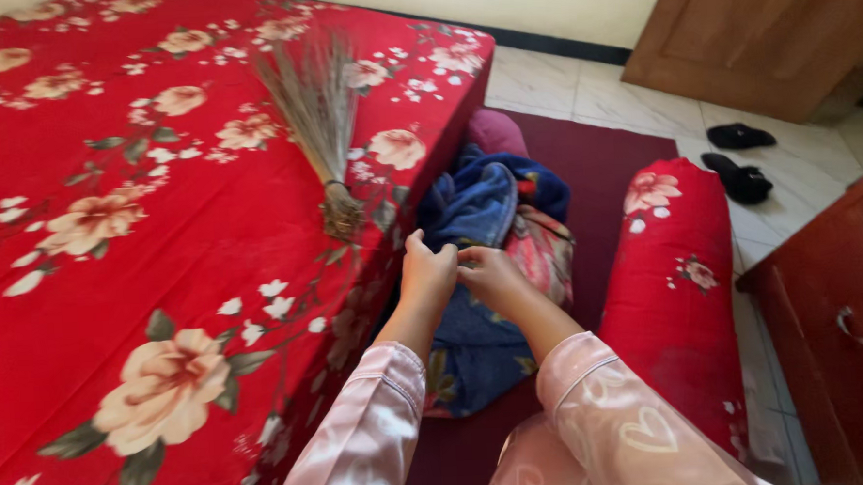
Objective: The person repeatedly hits a red floral pillow with a small broom and then pats and smooths it with both hands. They also handle a cylindrical bolster pillow and a small stuffed toy, arranging them on the bed.
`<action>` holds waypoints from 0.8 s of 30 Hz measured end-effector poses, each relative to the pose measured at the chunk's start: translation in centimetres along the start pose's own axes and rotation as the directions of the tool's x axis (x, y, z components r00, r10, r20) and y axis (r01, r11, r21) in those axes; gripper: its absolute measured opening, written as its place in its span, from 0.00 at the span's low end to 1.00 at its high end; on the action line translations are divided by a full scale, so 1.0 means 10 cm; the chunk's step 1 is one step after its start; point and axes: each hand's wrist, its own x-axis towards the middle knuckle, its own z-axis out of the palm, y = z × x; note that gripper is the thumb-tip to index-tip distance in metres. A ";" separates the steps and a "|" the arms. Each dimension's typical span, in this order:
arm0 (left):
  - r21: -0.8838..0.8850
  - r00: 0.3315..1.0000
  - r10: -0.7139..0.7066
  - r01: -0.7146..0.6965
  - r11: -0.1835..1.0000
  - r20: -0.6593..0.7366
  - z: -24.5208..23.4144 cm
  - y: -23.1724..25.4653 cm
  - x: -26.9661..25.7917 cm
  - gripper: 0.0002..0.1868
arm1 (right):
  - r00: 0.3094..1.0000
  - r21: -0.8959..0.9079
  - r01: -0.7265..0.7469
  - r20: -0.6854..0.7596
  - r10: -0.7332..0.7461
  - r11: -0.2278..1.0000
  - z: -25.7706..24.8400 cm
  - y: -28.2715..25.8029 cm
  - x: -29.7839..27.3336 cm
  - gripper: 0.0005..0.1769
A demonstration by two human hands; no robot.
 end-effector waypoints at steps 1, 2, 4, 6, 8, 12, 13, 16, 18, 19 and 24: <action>0.037 1.000 0.002 -0.003 0.999 0.016 0.14 -0.01 -0.02 0.43 | 0.996 -0.011 -0.085 0.005 0.085 0.996 -0.03 0.13 -0.02 0.20; 0.080 1.000 0.003 -0.005 0.997 0.028 0.27 -0.03 -0.03 0.43 | 0.999 -0.016 -0.026 -0.026 0.025 1.000 -0.04 0.23 -0.01 0.20; 0.140 0.998 0.012 -0.020 0.990 0.060 0.53 -0.10 -0.05 0.42 | 0.992 -0.028 0.085 -0.091 -0.087 0.996 -0.07 0.45 -0.03 0.18; 0.170 0.994 0.024 -0.043 0.984 0.109 0.80 -0.20 -0.09 0.41 | 0.994 -0.160 -0.009 -0.109 -0.009 0.987 -0.14 0.68 -0.03 0.19; 0.159 0.988 0.086 -0.106 0.982 0.127 1.07 -0.31 -0.13 0.41 | 0.984 -0.146 -0.136 -0.134 0.117 0.980 -0.29 0.95 -0.05 0.21; 0.247 0.924 -0.212 0.135 0.959 0.317 1.54 -0.60 -0.38 0.44 | 0.896 -0.019 -0.356 -0.292 0.335 0.934 -0.71 1.70 -0.36 0.26; 0.214 0.934 -0.108 0.035 0.976 0.340 1.68 -0.66 -0.49 0.42 | 0.861 -0.032 -0.392 -0.365 0.354 0.920 -0.82 1.90 -0.49 0.29; 0.188 0.914 0.030 -0.115 0.976 0.406 2.05 -0.79 -0.79 0.38 | 0.681 -0.133 -0.650 -0.539 0.496 0.748 -1.11 2.42 -0.91 0.40; 0.319 0.875 -0.138 -0.021 0.947 0.465 2.26 -0.85 -1.04 0.40 | 0.590 -0.116 -0.753 -0.556 0.585 0.648 -1.25 2.63 -1.24 0.49; 0.299 0.859 -0.125 -0.034 0.954 0.496 2.35 -0.86 -1.15 0.40 | 0.541 -0.108 -0.798 -0.562 0.626 0.593 -1.30 2.69 -1.39 0.55; 0.225 0.795 -0.078 -0.075 0.971 0.602 2.66 -1.00 -1.60 0.41 | 0.354 -0.060 -0.926 -0.483 0.801 0.373 -1.33 2.65 -1.77 0.73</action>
